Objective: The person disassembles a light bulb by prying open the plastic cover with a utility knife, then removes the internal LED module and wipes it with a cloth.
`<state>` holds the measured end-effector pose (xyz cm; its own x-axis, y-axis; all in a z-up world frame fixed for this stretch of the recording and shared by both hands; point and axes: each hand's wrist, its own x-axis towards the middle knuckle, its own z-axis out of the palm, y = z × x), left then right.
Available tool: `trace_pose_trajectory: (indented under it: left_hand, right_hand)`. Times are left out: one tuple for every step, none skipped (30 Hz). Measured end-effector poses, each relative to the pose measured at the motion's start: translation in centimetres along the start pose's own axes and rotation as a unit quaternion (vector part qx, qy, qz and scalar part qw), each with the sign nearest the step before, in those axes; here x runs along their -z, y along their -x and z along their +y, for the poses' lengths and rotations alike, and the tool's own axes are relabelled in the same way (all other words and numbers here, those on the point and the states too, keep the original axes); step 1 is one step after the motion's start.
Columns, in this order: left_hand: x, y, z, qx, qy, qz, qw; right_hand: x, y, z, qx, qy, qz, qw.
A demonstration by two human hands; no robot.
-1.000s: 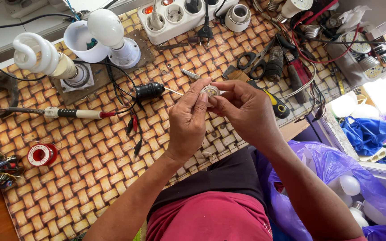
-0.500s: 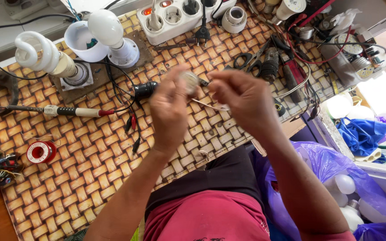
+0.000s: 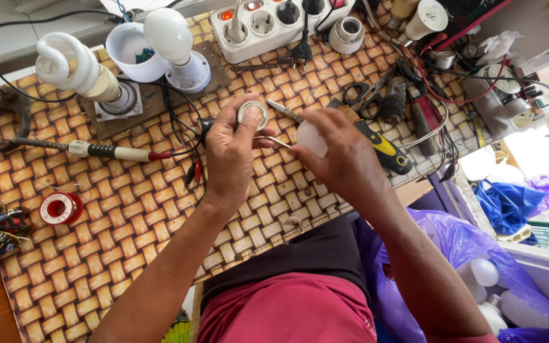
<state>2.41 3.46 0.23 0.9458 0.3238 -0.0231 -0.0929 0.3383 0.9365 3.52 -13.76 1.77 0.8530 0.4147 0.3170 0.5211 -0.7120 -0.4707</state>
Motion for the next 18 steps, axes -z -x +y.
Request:
trace_pose_trajectory:
  left_hand:
    - [0.0, 0.1, -0.4, 0.0, 0.002, -0.001, 1.0]
    - [-0.2, 0.0, -0.8, -0.003, 0.004, -0.006, 1.0]
    - [-0.1, -0.1, -0.7, -0.004, 0.006, -0.007, 1.0]
    - [0.0, 0.0, -0.8, -0.007, -0.004, -0.015, 1.0]
    - [-0.1, 0.2, -0.8, -0.011, -0.015, -0.022, 1.0]
    - [0.1, 0.1, -1.2, -0.012, -0.012, -0.026, 1.0]
    - [0.3, -0.1, -1.6, -0.014, -0.029, -0.036, 0.999]
    - [0.6, 0.0, -1.9, -0.015, -0.047, -0.043, 0.998]
    - [0.5, -0.1, -2.2, -0.016, -0.045, -0.043, 0.998]
    - [0.6, -0.2, -2.4, -0.024, -0.053, -0.059, 0.997]
    - [0.6, -0.3, -2.6, -0.031, -0.061, -0.074, 0.995]
    - [0.8, -0.1, -2.4, -0.031, -0.062, -0.072, 0.995]
    - [0.8, 0.0, -2.2, -0.033, -0.071, -0.074, 0.994]
    - [0.8, 0.0, -2.0, -0.037, -0.08, -0.077, 0.993]
    - [0.7, 0.2, -1.9, -0.039, -0.081, -0.076, 0.993]
    - [0.6, 0.3, -1.8, -0.055, -0.106, -0.069, 0.991]
    - [0.5, 0.5, -1.7, -0.071, -0.131, -0.061, 0.987]
    - [0.5, 0.4, -1.9, -0.071, -0.131, -0.061, 0.987]
  right_hand:
    - [0.1, -0.2, 0.0, 0.001, -0.008, 0.032, 0.999]
    - [0.4, -0.6, 0.1, 0.004, -0.014, 0.068, 0.998]
    - [0.4, -0.9, 0.4, 0.004, -0.012, 0.069, 0.998]
    - [0.4, -0.9, 0.8, -0.009, -0.016, 0.089, 0.996]
    - [0.5, -1.0, 1.2, -0.022, -0.02, 0.11, 0.993]
    - [0.6, -1.1, 1.1, -0.023, -0.016, 0.112, 0.993]
    - [0.6, -1.3, 1.1, -0.025, -0.039, 0.12, 0.992]
    - [0.5, -1.4, 1.0, -0.027, -0.063, 0.124, 0.99]
    - [0.5, -1.3, 1.0, -0.026, -0.062, 0.124, 0.99]
    - [0.4, -1.3, 1.0, -0.027, -0.063, 0.118, 0.991]
    - [0.2, -1.2, 1.0, -0.028, -0.064, 0.112, 0.991]
    - [0.2, -1.0, 1.1, -0.027, -0.066, 0.11, 0.991]
    - [0.1, -0.7, 1.2, -0.033, -0.089, 0.108, 0.99]
    - [0.1, -0.5, 1.3, -0.037, -0.113, 0.107, 0.987]
    - [0.6, -0.4, 0.9, -0.035, -0.113, 0.108, 0.987]
    - [1.2, -0.3, 0.5, -0.072, -0.186, 0.08, 0.977]
    - [1.7, -0.2, 0.1, -0.107, -0.258, 0.052, 0.959]
    - [1.9, 0.1, 0.8, -0.106, -0.258, 0.052, 0.959]
